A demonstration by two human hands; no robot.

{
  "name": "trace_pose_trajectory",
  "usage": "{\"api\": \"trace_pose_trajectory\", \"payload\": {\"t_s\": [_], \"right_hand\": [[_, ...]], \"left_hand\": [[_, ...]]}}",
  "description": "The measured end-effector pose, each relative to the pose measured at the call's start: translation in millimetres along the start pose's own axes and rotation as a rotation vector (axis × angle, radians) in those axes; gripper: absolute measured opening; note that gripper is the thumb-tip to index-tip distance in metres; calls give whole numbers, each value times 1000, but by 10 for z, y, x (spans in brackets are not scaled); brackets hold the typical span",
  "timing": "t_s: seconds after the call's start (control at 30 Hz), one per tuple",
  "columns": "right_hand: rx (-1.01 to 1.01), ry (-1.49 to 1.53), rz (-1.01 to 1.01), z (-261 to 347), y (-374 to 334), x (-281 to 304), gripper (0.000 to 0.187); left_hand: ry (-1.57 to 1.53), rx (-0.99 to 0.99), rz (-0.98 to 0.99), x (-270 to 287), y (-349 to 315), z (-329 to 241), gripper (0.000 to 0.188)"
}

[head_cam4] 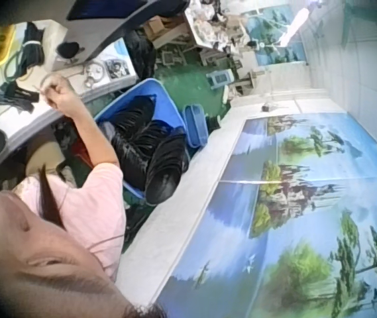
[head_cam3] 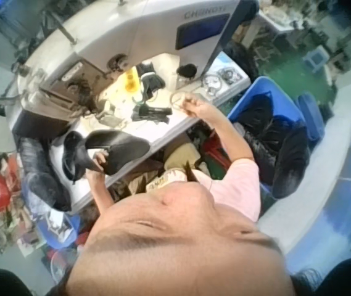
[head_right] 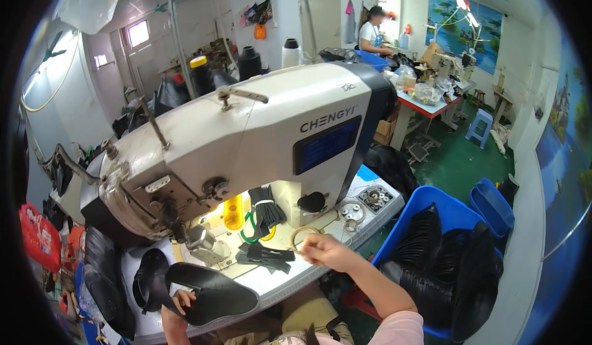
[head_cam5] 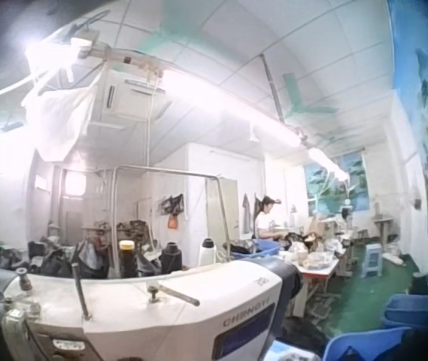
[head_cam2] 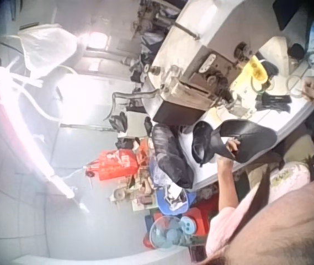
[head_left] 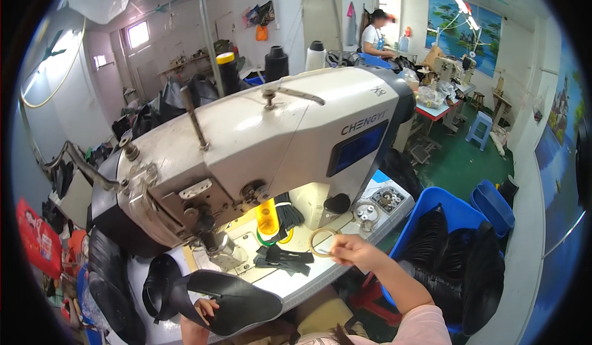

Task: The person operates an industrial sewing machine to stitch black leather shoe components. They repeatedly pick up a shoe upper, align it with a strip of material, and feed it through the machine to sew the edges. The person handles the materials by hand, guiding them under the needle and removing the finished pieces.

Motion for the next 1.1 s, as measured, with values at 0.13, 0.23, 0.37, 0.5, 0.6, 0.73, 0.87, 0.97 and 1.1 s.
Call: {"api": "trace_pose_trajectory", "payload": {"t_s": [0.13, 0.23, 0.37, 0.5, 0.6, 0.73, 0.87, 0.97, 1.1], "right_hand": [[-50, -32, 185, -326, 208, -589, 12], [-77, 10, 338, -509, 335, -1077, 8], [-35, -40, 469, -692, 412, -1637, 15], [223, -445, 437, -447, 433, -1907, 13], [199, -462, 429, -431, 420, -1960, 12], [202, -463, 509, -447, 452, -2120, 13], [288, -443, 542, -397, 459, -2283, 12], [318, -478, 509, -336, 508, -2366, 11], [328, -526, 370, -215, 583, -2289, 8]], "left_hand": [[-50, -20, 21, -108, 25, -45, 29], [-76, 9, -12, -76, -17, -58, 30], [-259, 105, 12, 53, -30, 78, 26], [-29, 103, -55, -86, 118, -10, 45], [-58, 60, 120, -183, 136, -53, 30], [-123, 8, 186, -100, 60, 74, 19], [-168, 24, 177, -49, 47, 139, 16], [-172, 60, 180, -38, 70, 165, 17], [-248, 55, 90, 66, 70, 87, 15]]}}
Point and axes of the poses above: each hand's wrist, its own y-axis towards the middle knuckle, its own x-axis out of the back of the hand, z = x × y, the point moved 10 cm from there along y, towards the middle knuckle, and after that the axes turned 3 degrees about -z, right-handed, at the moved point
